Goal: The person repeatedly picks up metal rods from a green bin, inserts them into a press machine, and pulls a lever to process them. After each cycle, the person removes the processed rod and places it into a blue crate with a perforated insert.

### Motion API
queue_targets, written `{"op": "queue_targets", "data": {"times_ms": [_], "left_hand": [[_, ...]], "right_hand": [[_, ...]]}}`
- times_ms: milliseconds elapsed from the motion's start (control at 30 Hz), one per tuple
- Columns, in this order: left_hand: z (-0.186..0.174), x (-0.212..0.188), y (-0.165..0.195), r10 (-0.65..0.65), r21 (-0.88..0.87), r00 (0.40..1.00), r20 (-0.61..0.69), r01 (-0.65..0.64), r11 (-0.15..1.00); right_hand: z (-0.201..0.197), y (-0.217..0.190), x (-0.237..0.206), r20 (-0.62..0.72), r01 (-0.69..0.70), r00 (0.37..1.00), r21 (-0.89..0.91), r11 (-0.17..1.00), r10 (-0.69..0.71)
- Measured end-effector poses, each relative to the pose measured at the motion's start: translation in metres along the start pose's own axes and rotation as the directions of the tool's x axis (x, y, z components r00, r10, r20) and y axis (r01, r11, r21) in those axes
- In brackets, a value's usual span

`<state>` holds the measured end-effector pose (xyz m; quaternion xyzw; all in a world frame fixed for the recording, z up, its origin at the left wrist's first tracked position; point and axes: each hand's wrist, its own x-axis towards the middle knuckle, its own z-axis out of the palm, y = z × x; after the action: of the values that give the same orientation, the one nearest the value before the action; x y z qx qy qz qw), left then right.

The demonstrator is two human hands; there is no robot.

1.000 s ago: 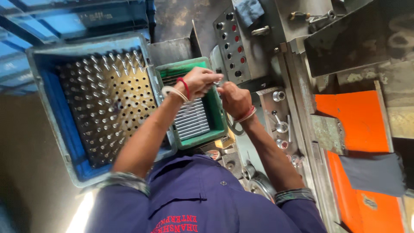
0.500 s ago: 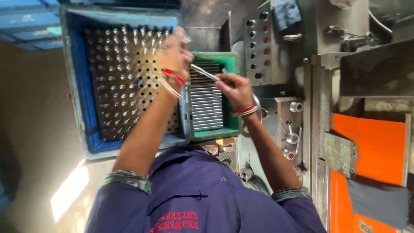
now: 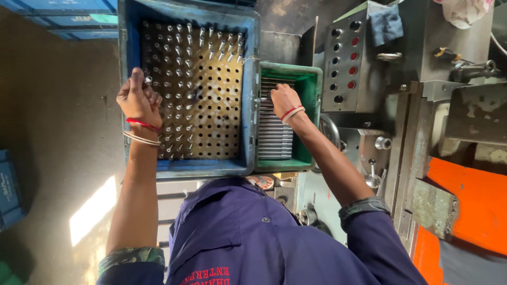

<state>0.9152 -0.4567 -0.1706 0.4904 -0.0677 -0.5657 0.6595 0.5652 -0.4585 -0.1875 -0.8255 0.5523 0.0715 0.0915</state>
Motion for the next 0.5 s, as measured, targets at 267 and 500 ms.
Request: {"op": "queue_targets", "data": {"times_ms": [267, 500], "left_hand": [[0.043, 0.006, 0.013, 0.166, 0.854, 0.901, 0.4, -0.432, 0.288], [0.12, 0.062, -0.041, 0.021, 0.736, 0.821, 0.571, -0.5, -0.455]], "right_hand": [[-0.01, -0.018, -0.004, -0.147, 0.001, 0.989, 0.105, 0.994, 0.015], [-0.007, -0.028, -0.048, -0.245, -0.063, 0.953, 0.418, 0.906, 0.18]]}}
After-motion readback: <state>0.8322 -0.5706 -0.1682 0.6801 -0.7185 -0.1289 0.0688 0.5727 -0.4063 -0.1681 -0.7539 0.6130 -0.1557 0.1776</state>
